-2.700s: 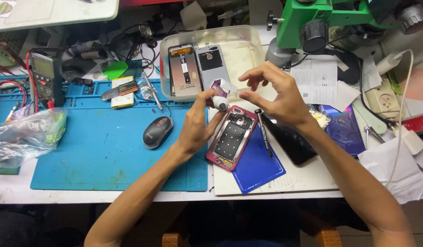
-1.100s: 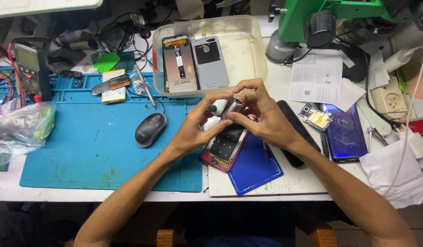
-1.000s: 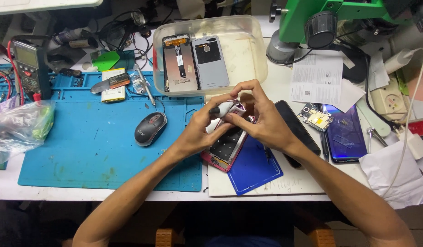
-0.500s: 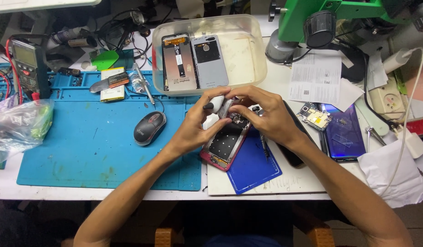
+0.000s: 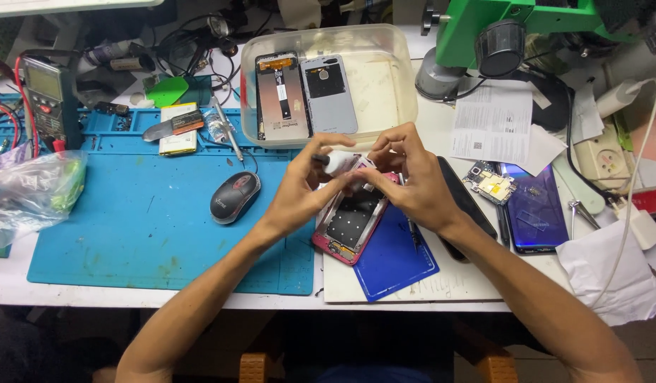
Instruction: Applying liquid adhesive to the edges of a smartphone frame during a repair process.
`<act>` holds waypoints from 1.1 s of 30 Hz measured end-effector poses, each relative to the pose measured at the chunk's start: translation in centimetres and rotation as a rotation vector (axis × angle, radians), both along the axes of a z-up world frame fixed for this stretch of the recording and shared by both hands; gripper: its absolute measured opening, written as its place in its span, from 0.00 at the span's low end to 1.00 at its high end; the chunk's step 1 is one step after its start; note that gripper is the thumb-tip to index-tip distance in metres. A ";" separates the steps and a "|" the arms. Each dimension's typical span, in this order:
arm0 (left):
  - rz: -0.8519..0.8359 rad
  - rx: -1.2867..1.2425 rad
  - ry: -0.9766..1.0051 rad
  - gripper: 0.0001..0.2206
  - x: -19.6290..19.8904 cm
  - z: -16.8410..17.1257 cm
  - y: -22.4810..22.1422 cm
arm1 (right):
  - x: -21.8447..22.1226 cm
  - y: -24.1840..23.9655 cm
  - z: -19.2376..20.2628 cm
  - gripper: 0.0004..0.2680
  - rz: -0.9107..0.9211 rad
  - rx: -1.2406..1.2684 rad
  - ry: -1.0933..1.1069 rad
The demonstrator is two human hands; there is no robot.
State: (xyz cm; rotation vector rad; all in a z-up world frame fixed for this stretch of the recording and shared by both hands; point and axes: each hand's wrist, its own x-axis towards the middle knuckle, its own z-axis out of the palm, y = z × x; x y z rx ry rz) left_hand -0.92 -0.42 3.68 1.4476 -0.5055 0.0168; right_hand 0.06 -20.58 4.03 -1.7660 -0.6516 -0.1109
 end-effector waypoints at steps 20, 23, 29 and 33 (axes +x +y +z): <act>0.160 0.062 -0.106 0.13 -0.1 -1.1 -0.5 | 0.5 -0.1 -0.6 0.07 0.144 0.104 0.184; 0.208 0.072 -0.150 0.13 0.2 -1.4 -0.3 | 0.6 -0.2 -0.9 0.07 0.150 0.148 0.158; 0.185 0.053 -0.179 0.13 0.5 -1.3 -0.3 | 0.8 0.0 -0.9 0.20 0.164 0.226 0.199; 0.309 0.240 -0.350 0.10 0.5 -0.7 -0.2 | 0.5 0.3 1.0 0.15 0.122 0.172 0.212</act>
